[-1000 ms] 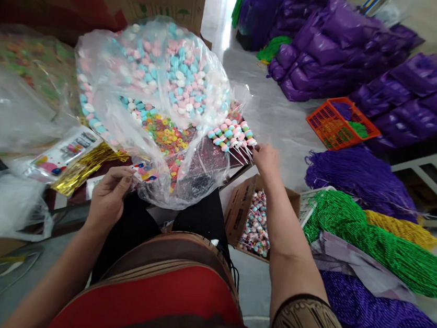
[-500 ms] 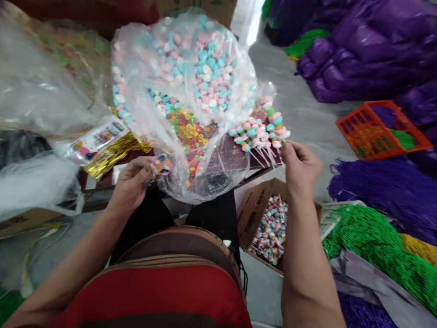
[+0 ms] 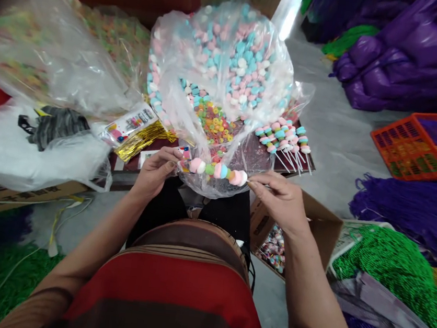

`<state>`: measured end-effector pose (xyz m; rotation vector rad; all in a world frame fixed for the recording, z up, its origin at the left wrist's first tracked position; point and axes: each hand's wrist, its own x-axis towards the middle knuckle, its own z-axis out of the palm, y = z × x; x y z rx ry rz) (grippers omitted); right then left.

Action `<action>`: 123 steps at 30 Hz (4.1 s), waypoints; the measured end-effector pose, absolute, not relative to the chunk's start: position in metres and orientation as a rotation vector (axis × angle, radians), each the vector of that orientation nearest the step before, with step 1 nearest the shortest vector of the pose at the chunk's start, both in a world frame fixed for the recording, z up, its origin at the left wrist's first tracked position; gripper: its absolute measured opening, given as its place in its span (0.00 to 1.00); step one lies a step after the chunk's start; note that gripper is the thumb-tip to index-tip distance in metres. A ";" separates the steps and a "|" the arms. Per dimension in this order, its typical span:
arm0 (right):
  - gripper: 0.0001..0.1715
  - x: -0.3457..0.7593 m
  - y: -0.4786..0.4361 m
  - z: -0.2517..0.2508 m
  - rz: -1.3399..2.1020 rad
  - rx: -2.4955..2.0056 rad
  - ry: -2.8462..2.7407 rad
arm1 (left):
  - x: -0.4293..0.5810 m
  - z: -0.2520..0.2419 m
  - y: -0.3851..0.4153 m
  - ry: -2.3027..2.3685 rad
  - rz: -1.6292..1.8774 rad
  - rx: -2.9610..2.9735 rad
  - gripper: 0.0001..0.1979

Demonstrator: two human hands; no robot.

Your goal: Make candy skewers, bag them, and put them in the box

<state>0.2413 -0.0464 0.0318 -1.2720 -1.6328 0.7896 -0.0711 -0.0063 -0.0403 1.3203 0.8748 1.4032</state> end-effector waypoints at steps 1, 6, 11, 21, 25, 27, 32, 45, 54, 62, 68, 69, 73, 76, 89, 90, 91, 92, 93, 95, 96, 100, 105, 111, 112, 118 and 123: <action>0.10 0.241 -0.046 0.032 0.791 -1.280 -1.643 | -0.072 -0.041 -0.006 0.876 1.405 1.346 0.09; 0.12 0.241 -0.047 0.035 0.745 -1.324 -1.742 | -0.076 -0.042 -0.006 0.871 1.386 1.502 0.08; 0.11 0.240 -0.048 0.039 0.656 -1.324 -1.908 | -0.077 -0.035 -0.005 0.833 1.377 1.810 0.02; 0.15 0.231 -0.053 0.026 0.605 -1.377 -1.909 | -0.073 -0.021 -0.012 0.851 1.117 1.927 0.08; 0.18 0.232 -0.054 0.022 0.601 -1.373 -1.956 | -0.075 -0.012 -0.013 0.847 0.801 1.785 0.11; 0.20 0.232 -0.053 0.019 0.593 -1.364 -1.982 | -0.074 -0.010 -0.012 0.848 0.721 1.839 0.13; 0.26 0.231 -0.055 0.015 0.697 -1.407 -1.978 | -0.068 -0.008 -0.009 0.846 0.687 2.276 0.19; 0.26 0.173 -0.063 -0.004 1.634 -1.226 -1.008 | -0.042 0.038 0.004 0.865 0.721 2.963 0.12; 0.23 0.149 -0.053 -0.001 1.600 -0.956 -0.861 | -0.054 0.011 -0.031 0.971 1.647 1.626 0.20; 0.21 0.130 -0.060 0.000 1.627 -0.978 -0.938 | -0.022 0.050 -0.007 0.709 1.424 0.717 0.20; 0.23 0.142 -0.083 -0.003 1.528 -1.167 -1.150 | -0.016 0.058 0.004 0.818 1.423 0.544 0.12; 0.23 0.142 -0.086 -0.004 1.534 -1.180 -1.160 | -0.015 0.057 0.003 0.809 1.411 0.557 0.14; 0.24 0.128 -0.088 -0.007 1.580 -1.156 -1.144 | -0.004 0.047 -0.014 0.753 1.310 0.645 0.19; 0.26 0.117 -0.083 -0.007 1.553 -1.110 -1.133 | 0.000 0.038 -0.027 0.792 1.135 0.706 0.23; 0.21 0.119 -0.077 -0.004 1.382 -1.118 -1.084 | -0.017 0.018 -0.032 0.844 1.038 1.058 0.27; 0.20 0.119 -0.077 -0.005 1.371 -1.121 -1.081 | -0.020 0.016 -0.032 0.891 1.059 1.132 0.26; 0.19 0.120 -0.076 -0.005 1.364 -1.121 -1.082 | -0.022 0.015 -0.031 0.945 1.075 1.227 0.25; 0.19 0.120 -0.076 -0.006 1.360 -1.120 -1.085 | -0.024 0.014 -0.030 1.000 1.085 1.336 0.24; 0.19 0.121 -0.076 -0.007 1.359 -1.119 -1.090 | -0.026 0.012 -0.028 1.053 1.096 1.452 0.24; 0.19 0.121 -0.075 -0.008 1.353 -1.131 -1.099 | -0.028 0.009 -0.024 1.123 1.128 1.684 0.25; 0.19 0.121 -0.075 -0.008 1.347 -1.143 -1.101 | -0.028 0.007 -0.023 1.132 1.142 1.797 0.25; 0.22 0.119 -0.073 -0.009 1.324 -1.185 -1.098 | -0.029 0.000 -0.021 1.102 1.106 2.126 0.24; 0.21 0.120 -0.074 -0.010 1.336 -1.167 -1.124 | -0.036 0.003 -0.024 1.011 1.027 1.713 0.23; 0.22 0.117 -0.078 -0.015 1.355 -1.162 -1.180 | -0.027 0.018 -0.015 0.717 1.108 0.976 0.36; 0.22 0.117 -0.078 -0.015 1.361 -1.164 -1.184 | -0.024 0.020 -0.014 0.710 1.089 0.929 0.35; 0.24 0.111 -0.081 -0.020 1.400 -1.151 -1.175 | -0.007 0.022 -0.028 0.749 0.973 0.822 0.28; 0.25 0.116 -0.077 -0.018 1.475 -1.158 -1.194 | -0.007 0.014 -0.033 0.759 0.902 0.753 0.29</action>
